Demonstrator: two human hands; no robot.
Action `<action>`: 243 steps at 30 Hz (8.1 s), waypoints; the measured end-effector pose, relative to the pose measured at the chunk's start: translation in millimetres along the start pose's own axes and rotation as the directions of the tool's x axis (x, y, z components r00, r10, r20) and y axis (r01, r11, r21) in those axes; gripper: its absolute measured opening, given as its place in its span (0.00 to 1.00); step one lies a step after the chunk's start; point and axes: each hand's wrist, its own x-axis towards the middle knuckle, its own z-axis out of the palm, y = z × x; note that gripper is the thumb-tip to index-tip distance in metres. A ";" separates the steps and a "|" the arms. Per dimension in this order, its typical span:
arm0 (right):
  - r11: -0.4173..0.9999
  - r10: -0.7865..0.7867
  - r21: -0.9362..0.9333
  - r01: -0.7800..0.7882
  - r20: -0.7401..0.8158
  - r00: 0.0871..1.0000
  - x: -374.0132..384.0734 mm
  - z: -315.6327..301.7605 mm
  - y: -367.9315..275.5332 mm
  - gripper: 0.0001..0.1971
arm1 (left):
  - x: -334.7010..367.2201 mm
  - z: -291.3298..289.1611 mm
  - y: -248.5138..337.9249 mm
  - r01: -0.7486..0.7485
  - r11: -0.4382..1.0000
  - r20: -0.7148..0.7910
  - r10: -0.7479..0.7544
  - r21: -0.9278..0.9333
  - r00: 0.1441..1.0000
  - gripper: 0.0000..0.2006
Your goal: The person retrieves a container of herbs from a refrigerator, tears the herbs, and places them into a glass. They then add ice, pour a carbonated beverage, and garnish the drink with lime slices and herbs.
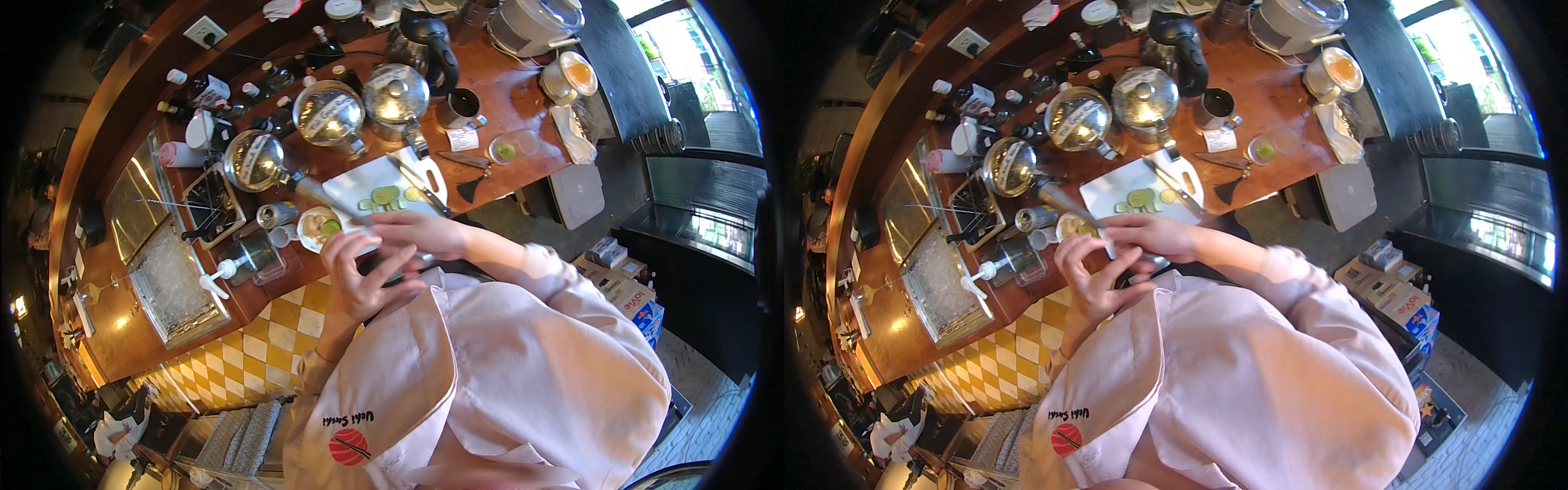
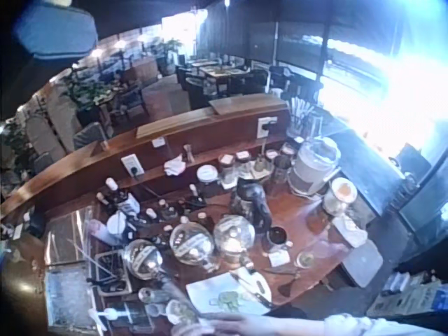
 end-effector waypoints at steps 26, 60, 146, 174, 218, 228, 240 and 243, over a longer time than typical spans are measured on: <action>-0.626 -0.274 -0.709 -0.324 -0.188 0.943 -172.7 -273.0 -91.4 0.05 | 83.1 430.1 36.5 0.095 -0.965 0.964 -0.230 -0.243 0.131 0.32; -0.373 -0.188 -0.829 -0.417 -0.372 0.909 -129.4 -298.0 -109.8 0.07 | 76.7 441.6 31.8 0.000 -0.948 0.916 -0.309 -0.319 0.254 0.25; -0.267 -0.241 -0.765 -0.586 -0.535 0.810 -119.6 -299.3 -63.6 0.05 | 72.1 451.1 21.7 0.119 -0.941 0.924 -0.278 -0.317 0.264 0.11; -0.344 0.308 -0.693 -0.633 -0.721 0.621 -86.8 -302.3 -115.9 0.06 | 85.4 451.3 24.3 0.010 -0.964 0.960 -0.262 -0.264 0.101 0.15; -0.704 -0.098 -0.666 -0.247 -0.253 0.962 -141.3 -261.2 -124.4 0.05 | 80.2 457.0 18.8 0.036 -0.949 0.945 -0.306 -0.312 0.113 0.18; -0.692 0.030 -0.711 -0.123 -0.199 0.980 -126.8 -279.4 -92.0 0.04 | 68.8 458.4 19.2 0.043 -0.950 0.920 -0.286 -0.308 0.267 0.19; -0.524 0.180 -0.752 -0.400 -0.556 0.811 -98.1 -307.4 -117.8 0.07 | 88.0 445.3 22.0 0.021 -0.964 0.960 -0.262 -0.265 0.097 0.19; -0.444 -0.262 -0.842 -0.306 -0.205 0.943 -130.5 -295.4 -114.1 0.06 | 78.5 458.6 12.2 0.013 -0.962 0.949 -0.265 -0.271 0.169 0.22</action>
